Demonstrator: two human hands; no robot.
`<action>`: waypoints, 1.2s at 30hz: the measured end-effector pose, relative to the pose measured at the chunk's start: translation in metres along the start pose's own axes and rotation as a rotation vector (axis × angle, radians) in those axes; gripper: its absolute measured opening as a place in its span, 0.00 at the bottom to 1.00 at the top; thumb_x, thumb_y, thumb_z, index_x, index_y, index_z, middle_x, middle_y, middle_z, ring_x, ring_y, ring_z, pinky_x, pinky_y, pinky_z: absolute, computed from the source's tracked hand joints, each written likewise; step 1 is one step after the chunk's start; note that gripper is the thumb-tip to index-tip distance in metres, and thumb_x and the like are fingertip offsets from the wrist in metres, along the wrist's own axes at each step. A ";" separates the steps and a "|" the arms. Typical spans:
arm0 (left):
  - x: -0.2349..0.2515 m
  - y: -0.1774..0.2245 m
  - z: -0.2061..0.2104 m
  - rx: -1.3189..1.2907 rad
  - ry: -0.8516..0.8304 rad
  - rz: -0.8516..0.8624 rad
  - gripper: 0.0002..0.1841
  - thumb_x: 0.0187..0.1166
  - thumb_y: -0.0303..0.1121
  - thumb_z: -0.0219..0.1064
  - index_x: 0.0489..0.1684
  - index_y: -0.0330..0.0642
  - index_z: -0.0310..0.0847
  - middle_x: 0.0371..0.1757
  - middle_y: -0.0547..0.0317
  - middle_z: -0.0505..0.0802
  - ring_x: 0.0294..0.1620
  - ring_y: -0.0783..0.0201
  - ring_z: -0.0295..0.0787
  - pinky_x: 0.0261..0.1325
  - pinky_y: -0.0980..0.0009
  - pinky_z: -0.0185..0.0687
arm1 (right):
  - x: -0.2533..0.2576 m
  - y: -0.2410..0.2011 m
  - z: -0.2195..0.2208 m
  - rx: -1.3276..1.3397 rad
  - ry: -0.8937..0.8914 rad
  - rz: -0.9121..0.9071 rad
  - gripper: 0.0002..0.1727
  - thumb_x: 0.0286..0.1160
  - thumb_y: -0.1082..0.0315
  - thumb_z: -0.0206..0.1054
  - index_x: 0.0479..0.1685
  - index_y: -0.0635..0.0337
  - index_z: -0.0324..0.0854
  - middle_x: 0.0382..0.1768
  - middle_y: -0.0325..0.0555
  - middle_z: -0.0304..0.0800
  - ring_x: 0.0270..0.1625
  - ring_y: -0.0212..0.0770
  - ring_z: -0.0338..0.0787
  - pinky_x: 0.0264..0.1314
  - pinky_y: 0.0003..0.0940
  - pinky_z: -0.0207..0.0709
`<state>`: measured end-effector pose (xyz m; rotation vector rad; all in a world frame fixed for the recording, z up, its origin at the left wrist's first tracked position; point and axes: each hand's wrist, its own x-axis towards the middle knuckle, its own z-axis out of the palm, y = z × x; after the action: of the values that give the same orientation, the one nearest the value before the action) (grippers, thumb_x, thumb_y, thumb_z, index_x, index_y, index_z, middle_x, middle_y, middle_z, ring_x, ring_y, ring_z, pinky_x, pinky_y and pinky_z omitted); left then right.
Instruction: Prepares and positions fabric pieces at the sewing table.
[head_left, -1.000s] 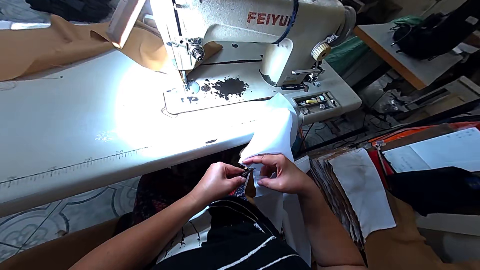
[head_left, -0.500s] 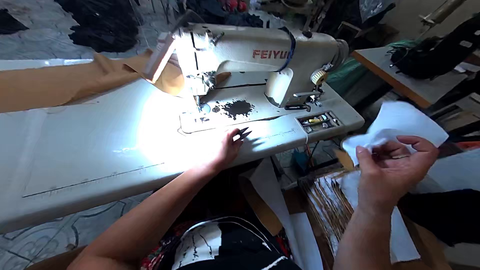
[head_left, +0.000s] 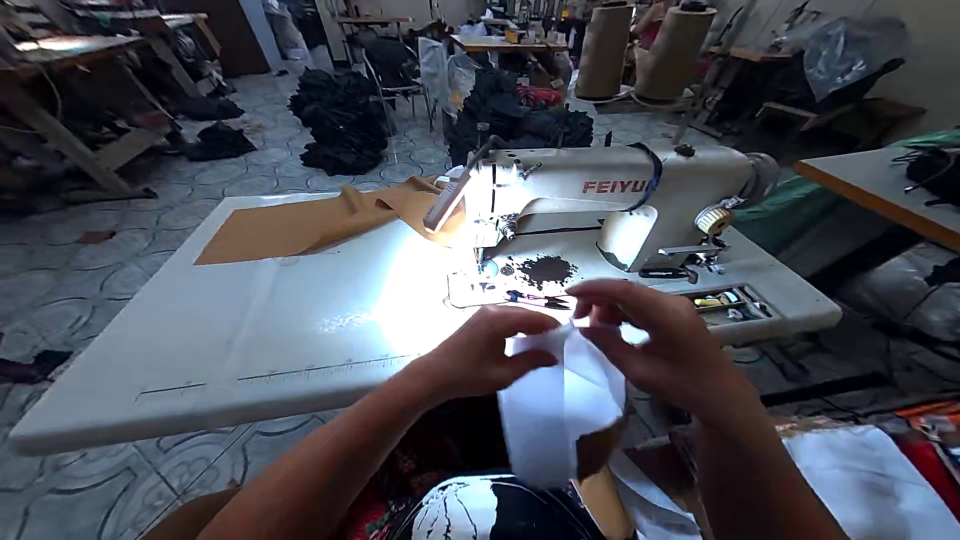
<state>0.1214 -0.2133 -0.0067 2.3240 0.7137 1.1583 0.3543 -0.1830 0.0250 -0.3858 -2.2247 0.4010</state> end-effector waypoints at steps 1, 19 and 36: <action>-0.004 0.001 -0.014 0.026 -0.011 -0.021 0.12 0.75 0.31 0.71 0.47 0.29 0.89 0.40 0.54 0.95 0.46 0.74 0.91 0.56 0.75 0.86 | 0.010 0.003 0.006 -0.031 0.024 -0.009 0.17 0.70 0.76 0.65 0.59 0.68 0.85 0.41 0.44 0.90 0.37 0.26 0.87 0.43 0.20 0.84; -0.027 0.015 -0.079 0.024 0.180 -0.336 0.07 0.87 0.31 0.58 0.47 0.41 0.81 0.29 0.73 0.87 0.28 0.85 0.83 0.33 0.86 0.81 | 0.059 0.018 0.059 0.590 0.106 0.218 0.32 0.86 0.45 0.57 0.76 0.62 0.63 0.46 0.29 0.87 0.47 0.20 0.88 0.54 0.23 0.85; -0.041 0.021 -0.216 1.222 0.463 -0.274 0.20 0.94 0.35 0.49 0.61 0.20 0.75 0.49 0.22 0.89 0.48 0.29 0.91 0.54 0.36 0.82 | 0.016 0.126 0.110 -0.368 -0.236 0.418 0.15 0.84 0.62 0.64 0.59 0.56 0.91 0.65 0.56 0.90 0.74 0.59 0.83 0.77 0.69 0.65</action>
<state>-0.0714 -0.2208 0.1000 2.6201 2.3492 1.3238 0.2766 -0.0799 -0.0822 -1.0574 -2.4469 0.2596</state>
